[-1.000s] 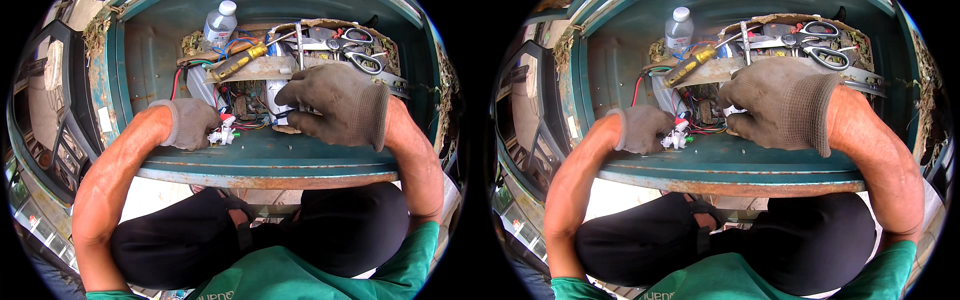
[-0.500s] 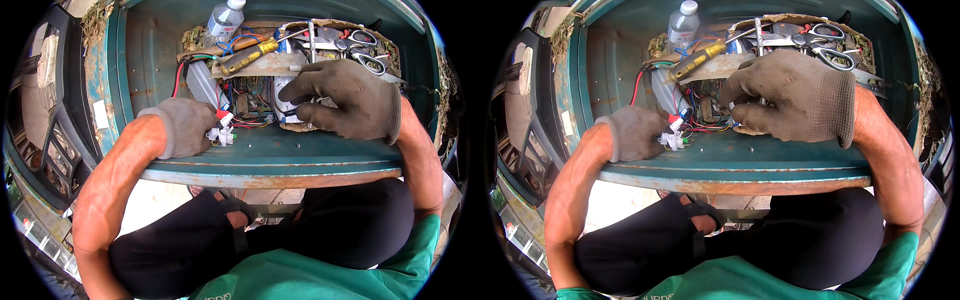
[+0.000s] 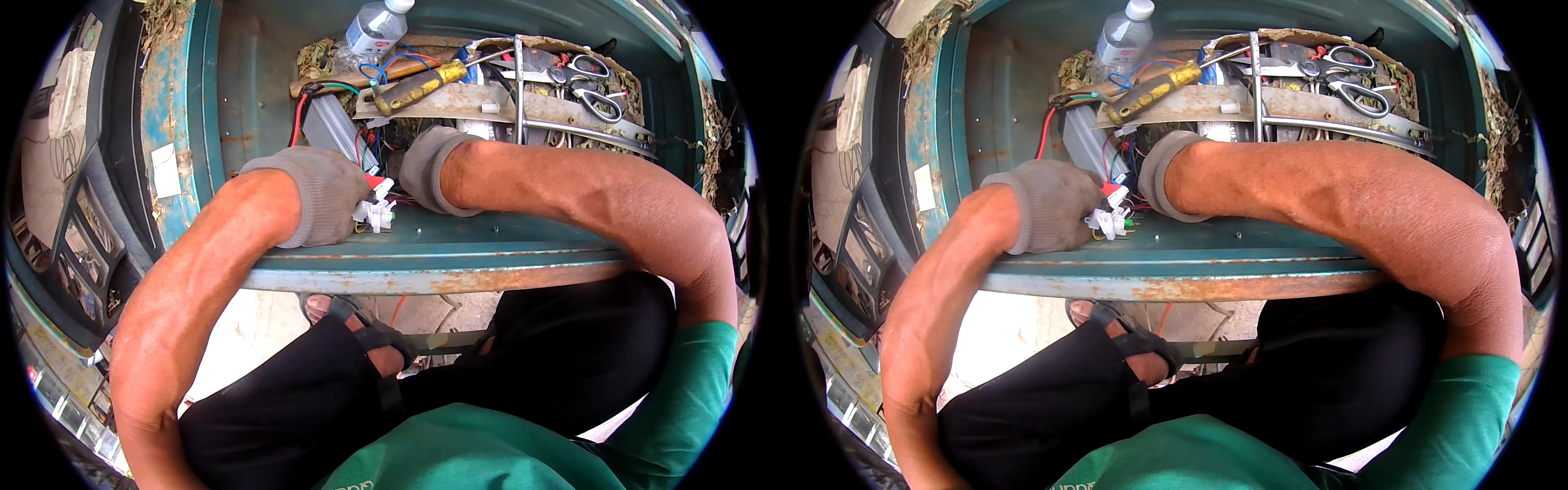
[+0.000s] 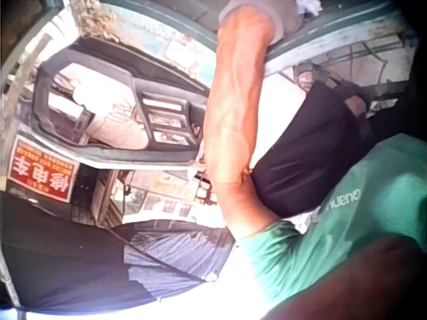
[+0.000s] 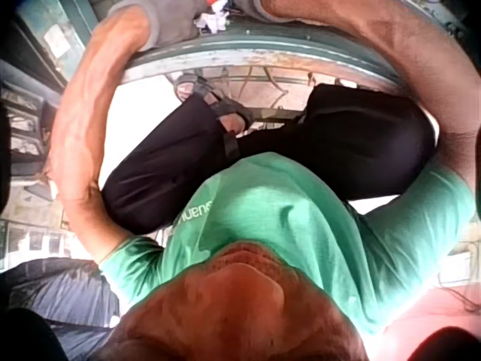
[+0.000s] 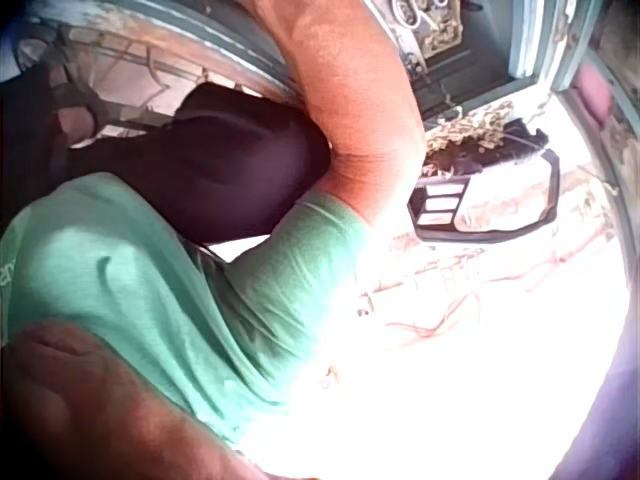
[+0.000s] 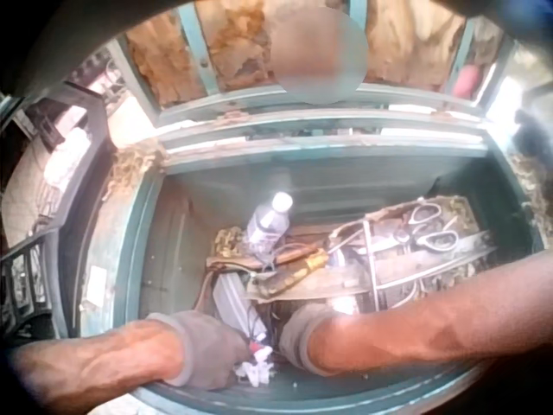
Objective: The person works on a complex wiring harness inside a green metal container, using gloved hands to manipulate various colored wires and connectors. They repeatedly connect and disconnect small white plastic plugs and a red fuse holder, organizing the bundle of wires within the confined space.
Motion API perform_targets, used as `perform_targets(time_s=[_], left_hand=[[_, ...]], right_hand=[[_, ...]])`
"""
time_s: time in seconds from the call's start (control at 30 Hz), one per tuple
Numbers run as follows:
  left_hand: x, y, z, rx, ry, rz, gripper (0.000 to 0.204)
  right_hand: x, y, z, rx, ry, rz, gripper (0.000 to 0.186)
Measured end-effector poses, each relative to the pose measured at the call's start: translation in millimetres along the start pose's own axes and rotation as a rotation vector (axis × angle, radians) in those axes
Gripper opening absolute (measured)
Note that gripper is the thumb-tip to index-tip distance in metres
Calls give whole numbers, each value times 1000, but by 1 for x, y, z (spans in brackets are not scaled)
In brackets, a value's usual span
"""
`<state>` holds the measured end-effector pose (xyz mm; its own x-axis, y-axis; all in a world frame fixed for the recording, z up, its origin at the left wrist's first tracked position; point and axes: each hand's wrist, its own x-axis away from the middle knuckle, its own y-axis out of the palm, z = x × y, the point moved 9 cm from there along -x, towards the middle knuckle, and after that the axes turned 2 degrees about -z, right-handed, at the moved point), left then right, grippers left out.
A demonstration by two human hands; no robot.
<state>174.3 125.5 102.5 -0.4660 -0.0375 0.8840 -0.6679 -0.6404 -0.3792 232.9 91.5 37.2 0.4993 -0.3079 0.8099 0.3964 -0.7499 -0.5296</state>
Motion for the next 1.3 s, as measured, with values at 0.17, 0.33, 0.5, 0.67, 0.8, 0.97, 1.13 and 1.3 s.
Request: perform_targets(time_s=[0.17, 0.33, 0.5, 0.67, 0.8, 0.97, 1.13, 1.3], left_hand=[[-4, 2, 0, -20, 20, -10, 35], [-4, 5, -3, 1, 32, 43, 30], [-4, 2, -4, -11, -37, -8, 30], [9, 2, -12, 1, -61, 76, 31], [0, -14, -15, 82, -97, 120, 42], [13, -18, -23, 190, -250, 120, 58], [25, -33, -28, 182, -333, 343, 52], [28, -29, -37, 34, -248, 621, 26]], right_hand=[[-52, 29, 10, -94, 48, 109, 36], [-38, 19, 1, -8, -13, -14, 34], [-12, -6, 12, -236, -78, 317, 27], [25, -26, 7, -467, -120, 322, 31], [32, -16, 24, -1101, -100, 313, 30], [22, -17, 20, -1511, -321, 238, 50], [18, -11, 19, -1844, -530, 272, 56], [9, -10, 0, -1941, -511, 165, 49]])
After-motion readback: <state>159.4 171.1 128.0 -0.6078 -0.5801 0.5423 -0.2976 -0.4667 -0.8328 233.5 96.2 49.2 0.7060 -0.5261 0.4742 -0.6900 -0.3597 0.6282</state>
